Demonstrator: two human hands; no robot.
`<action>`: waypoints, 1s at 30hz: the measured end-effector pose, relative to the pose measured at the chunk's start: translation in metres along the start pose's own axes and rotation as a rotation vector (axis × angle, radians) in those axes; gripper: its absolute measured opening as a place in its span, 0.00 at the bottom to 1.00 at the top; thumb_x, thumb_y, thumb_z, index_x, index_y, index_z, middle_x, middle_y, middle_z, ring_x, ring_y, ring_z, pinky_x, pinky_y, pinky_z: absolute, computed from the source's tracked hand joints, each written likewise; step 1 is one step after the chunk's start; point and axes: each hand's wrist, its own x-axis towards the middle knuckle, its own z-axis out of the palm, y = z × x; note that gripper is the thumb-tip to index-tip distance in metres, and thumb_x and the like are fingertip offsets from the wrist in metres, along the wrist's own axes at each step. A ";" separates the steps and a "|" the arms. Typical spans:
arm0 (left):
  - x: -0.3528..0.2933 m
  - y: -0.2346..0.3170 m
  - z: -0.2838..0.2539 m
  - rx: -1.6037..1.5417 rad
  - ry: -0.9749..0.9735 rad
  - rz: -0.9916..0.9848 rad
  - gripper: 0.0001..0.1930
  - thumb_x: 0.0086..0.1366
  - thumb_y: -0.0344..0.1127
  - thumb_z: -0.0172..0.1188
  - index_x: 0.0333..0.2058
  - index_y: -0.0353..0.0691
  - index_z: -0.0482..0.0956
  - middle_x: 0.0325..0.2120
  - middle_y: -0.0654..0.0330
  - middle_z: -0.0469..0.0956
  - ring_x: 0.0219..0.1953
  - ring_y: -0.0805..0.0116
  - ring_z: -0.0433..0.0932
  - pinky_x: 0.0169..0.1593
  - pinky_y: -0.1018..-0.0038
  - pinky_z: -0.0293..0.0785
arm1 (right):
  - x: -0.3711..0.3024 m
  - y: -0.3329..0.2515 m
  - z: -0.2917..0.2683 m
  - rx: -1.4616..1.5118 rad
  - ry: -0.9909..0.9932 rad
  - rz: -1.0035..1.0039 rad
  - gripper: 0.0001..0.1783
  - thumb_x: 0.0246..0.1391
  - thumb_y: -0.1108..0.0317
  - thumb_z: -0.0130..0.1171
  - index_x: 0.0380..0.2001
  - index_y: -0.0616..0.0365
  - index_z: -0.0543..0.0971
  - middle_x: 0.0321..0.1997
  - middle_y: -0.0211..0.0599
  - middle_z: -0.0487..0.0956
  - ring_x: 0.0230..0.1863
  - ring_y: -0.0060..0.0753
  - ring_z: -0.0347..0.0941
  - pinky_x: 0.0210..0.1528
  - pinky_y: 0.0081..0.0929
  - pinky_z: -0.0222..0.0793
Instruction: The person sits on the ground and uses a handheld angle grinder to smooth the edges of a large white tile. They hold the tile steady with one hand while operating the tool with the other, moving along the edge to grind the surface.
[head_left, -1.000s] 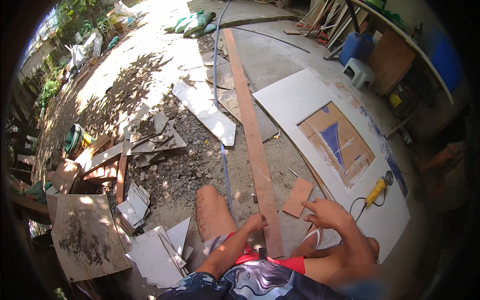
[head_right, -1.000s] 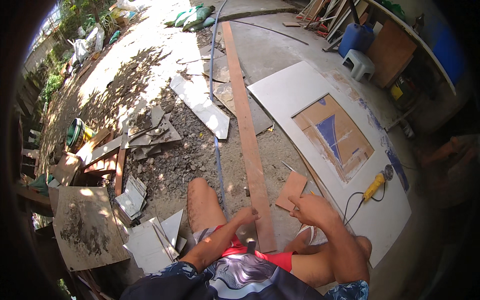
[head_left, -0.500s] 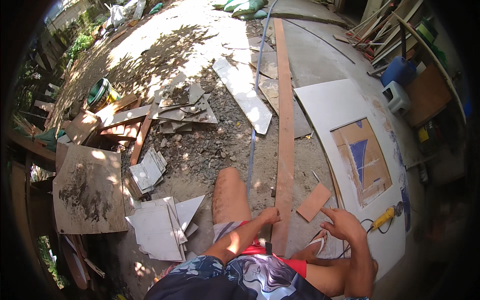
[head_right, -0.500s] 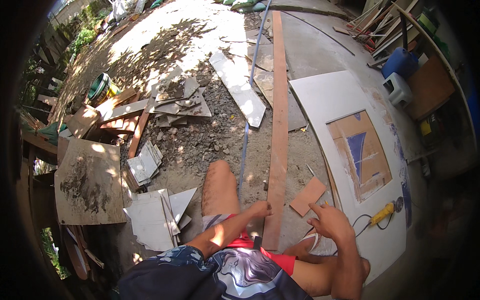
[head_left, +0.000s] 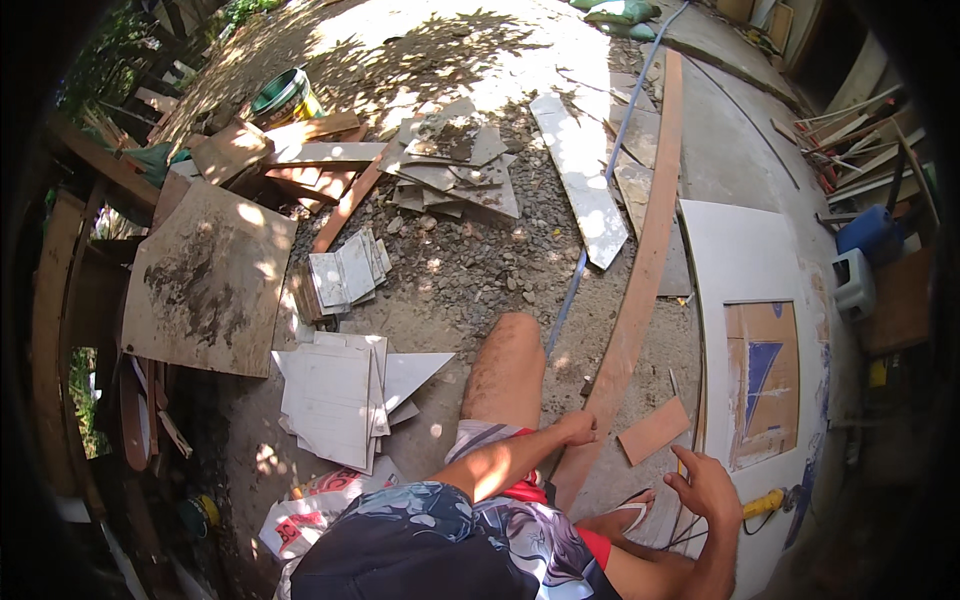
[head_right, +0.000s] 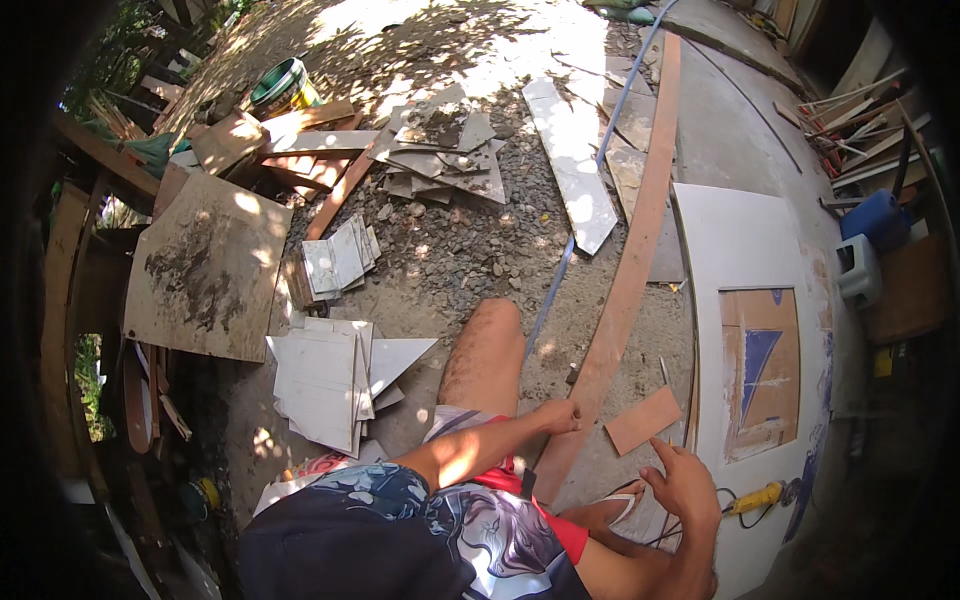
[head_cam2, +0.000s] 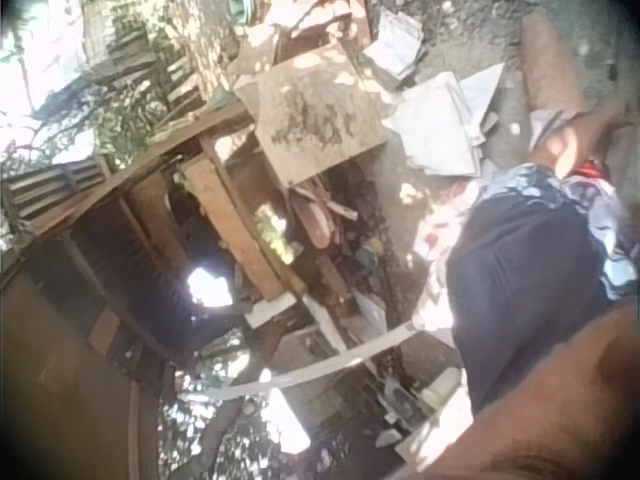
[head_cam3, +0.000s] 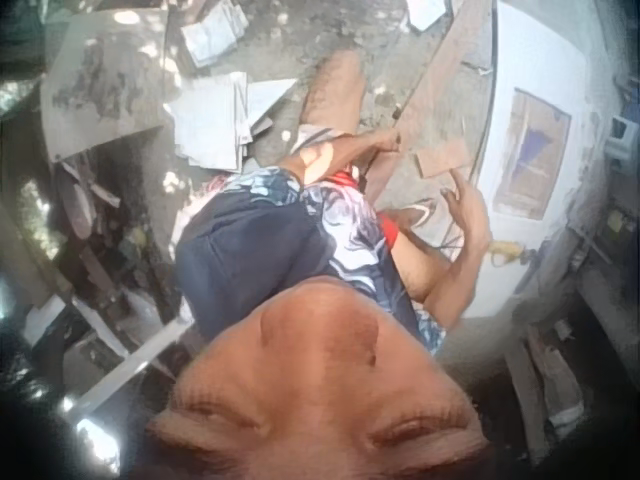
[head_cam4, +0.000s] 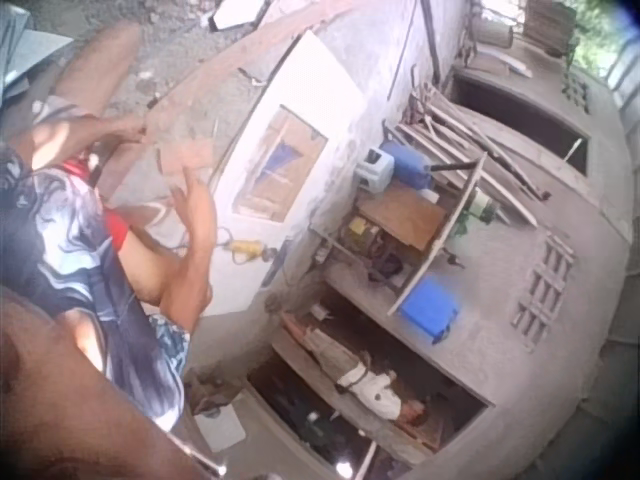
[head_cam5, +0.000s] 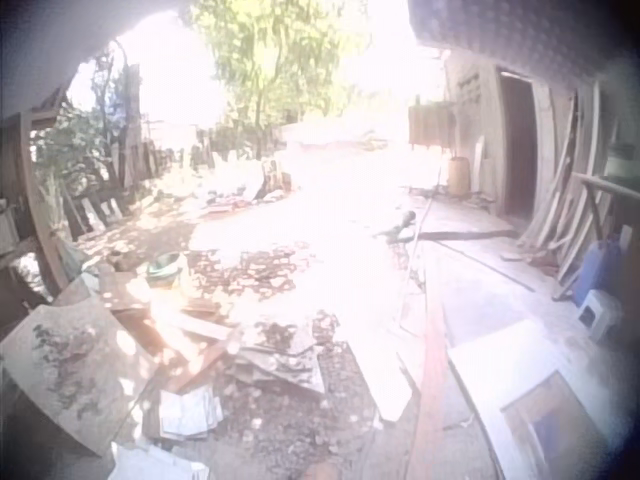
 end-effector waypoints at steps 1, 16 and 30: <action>0.001 0.009 -0.001 -0.113 0.052 0.018 0.28 0.68 0.51 0.73 0.57 0.35 0.88 0.51 0.41 0.89 0.54 0.44 0.89 0.61 0.55 0.83 | -0.002 0.000 -0.001 0.017 -0.003 0.021 0.33 0.64 0.57 0.72 0.69 0.56 0.79 0.57 0.60 0.86 0.58 0.67 0.82 0.61 0.54 0.78; -0.005 0.011 -0.048 -0.432 0.269 0.017 0.32 0.67 0.50 0.75 0.62 0.31 0.85 0.51 0.42 0.90 0.54 0.52 0.90 0.60 0.60 0.83 | 0.003 -0.015 0.010 -0.022 0.040 -0.042 0.33 0.64 0.59 0.72 0.69 0.56 0.79 0.53 0.61 0.87 0.56 0.67 0.83 0.58 0.56 0.79; -0.004 -0.027 -0.039 -0.198 -0.068 -0.047 0.30 0.68 0.45 0.73 0.60 0.25 0.85 0.48 0.43 0.91 0.49 0.55 0.91 0.53 0.63 0.85 | 0.008 -0.031 0.026 -0.061 -0.027 0.032 0.22 0.65 0.56 0.71 0.56 0.57 0.84 0.46 0.52 0.89 0.53 0.60 0.87 0.52 0.56 0.84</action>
